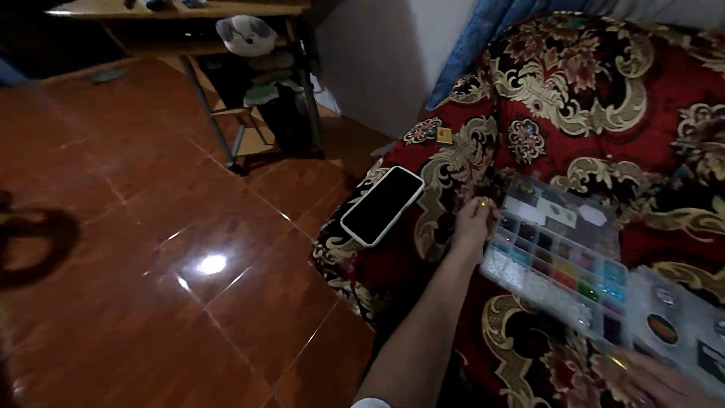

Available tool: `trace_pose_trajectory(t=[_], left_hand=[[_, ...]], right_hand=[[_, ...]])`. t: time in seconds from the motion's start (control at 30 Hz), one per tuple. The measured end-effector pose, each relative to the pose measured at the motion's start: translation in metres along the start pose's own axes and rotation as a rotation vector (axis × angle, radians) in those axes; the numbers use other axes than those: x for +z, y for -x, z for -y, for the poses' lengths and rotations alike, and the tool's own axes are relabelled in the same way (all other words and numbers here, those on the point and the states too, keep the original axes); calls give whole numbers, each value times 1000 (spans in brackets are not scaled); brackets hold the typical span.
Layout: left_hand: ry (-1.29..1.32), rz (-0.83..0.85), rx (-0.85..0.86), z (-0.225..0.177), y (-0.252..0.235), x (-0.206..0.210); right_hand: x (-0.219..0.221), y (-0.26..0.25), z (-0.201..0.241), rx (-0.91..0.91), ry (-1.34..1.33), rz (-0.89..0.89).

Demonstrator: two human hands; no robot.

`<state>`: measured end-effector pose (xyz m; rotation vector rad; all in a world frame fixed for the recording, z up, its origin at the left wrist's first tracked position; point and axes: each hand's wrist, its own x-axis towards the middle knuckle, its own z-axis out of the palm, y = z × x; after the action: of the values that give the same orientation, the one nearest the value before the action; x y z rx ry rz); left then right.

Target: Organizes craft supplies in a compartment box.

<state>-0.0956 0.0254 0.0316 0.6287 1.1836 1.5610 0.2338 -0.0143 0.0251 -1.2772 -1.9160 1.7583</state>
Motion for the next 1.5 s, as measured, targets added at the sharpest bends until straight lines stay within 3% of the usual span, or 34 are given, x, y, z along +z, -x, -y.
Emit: trace_pose_trajectory(t=[0.17,0.33,0.53,0.7,0.77,0.9,1.1,1.2,1.33,1.5], left_hand=[[-178,288,-43,4,9,10],[-372,379,-20,9,6,11],[-478,483,106,14,1,4],[-320,573,-112,2,5,0],[-110,546,-134,5,3,-4],[300,308,-28,4,-3,-14],[714,160,98,3,-12,-24],[712,121,137,3,-12,-24],[454,-21,230,4,-9,-16],[312,-102,257,7,-8,-8]], right_hand=[[37,-65,70,-125,160,-36],[43,-118,114,-156,133,-99],[31,-139,111,-127,74,-170],[18,-134,89,-33,-143,-52],[16,-126,76,-22,-240,12],[14,-105,35,23,-412,7],[15,-45,-63,196,-660,-40],[18,-20,-93,290,-581,-54],[29,-21,-84,350,-404,-69],[41,-84,-37,174,-730,-24]])
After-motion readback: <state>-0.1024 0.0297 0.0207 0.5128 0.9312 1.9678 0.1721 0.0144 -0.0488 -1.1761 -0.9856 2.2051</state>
